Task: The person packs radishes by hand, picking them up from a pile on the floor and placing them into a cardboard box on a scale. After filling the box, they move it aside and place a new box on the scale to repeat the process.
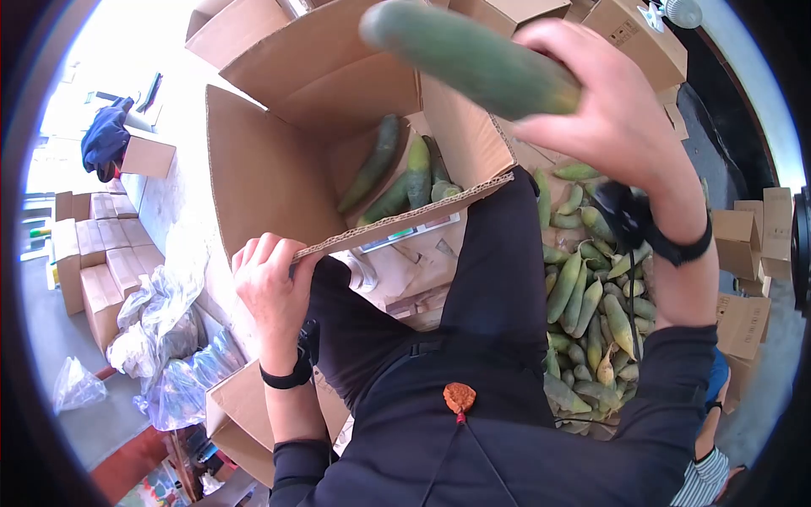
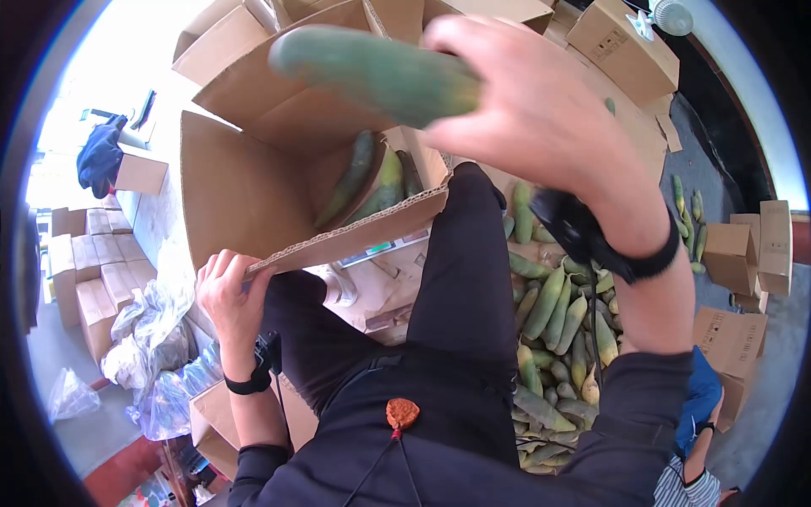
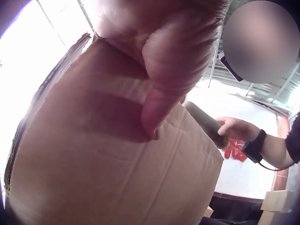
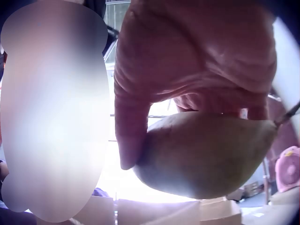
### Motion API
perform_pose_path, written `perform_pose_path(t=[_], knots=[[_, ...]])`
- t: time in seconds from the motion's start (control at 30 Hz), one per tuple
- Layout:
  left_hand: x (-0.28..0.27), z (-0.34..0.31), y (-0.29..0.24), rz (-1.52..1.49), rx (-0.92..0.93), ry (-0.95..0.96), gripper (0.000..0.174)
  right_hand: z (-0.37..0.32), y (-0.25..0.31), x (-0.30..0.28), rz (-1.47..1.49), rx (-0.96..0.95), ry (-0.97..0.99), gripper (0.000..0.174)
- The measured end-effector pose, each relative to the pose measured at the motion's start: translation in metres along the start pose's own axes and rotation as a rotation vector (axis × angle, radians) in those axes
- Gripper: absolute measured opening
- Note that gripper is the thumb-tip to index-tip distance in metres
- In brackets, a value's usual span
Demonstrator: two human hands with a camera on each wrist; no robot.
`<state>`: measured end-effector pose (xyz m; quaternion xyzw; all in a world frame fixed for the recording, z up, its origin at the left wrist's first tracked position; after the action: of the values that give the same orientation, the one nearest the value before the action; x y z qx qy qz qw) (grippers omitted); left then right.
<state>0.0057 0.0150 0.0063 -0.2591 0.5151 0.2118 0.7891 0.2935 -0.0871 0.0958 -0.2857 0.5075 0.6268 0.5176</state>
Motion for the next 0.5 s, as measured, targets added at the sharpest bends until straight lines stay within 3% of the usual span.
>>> perform_pose_path(t=[0.17, 0.23, 0.33, 0.4, 0.47, 0.5], knots=[[0.0, -0.002, 0.002, 0.021, 0.005, -0.015, 0.019, 0.063, 0.054, 0.077, -0.28, -0.296, 0.143, 0.031], [0.0, -0.003, 0.004, 0.023, 0.003, -0.005, 0.019, 0.074, 0.067, 0.119, -0.359, -0.259, 0.442, 0.03], [0.001, -0.004, 0.004, 0.021, 0.001, -0.003, 0.018, 0.079, 0.074, 0.171, -0.417, -0.306, 0.668, 0.024], [0.001, -0.004, 0.002, 0.007, 0.008, -0.005, 0.018, 0.079, 0.077, 0.188, -0.472, -0.36, 0.729, 0.022], [0.0, -0.004, 0.001, 0.012, 0.012, -0.02, 0.018, 0.084, 0.072, 0.198, -0.419, -0.25, 0.81, 0.024], [0.001, -0.005, 0.001, 0.031, 0.01, -0.01, 0.017, 0.09, 0.071, 0.194, -0.304, -0.19, 0.718, 0.027]])
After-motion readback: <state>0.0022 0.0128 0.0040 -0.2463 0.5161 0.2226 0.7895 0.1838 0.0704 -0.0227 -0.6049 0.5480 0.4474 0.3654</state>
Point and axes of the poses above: each hand's wrist, its own z-axis towards the middle knuckle, its own x-axis out of the palm, y = z × x, the point moved 7 cm from there along z, towards the middle knuckle, and after that the axes turned 1 degree about -z, right-handed, at the moved point
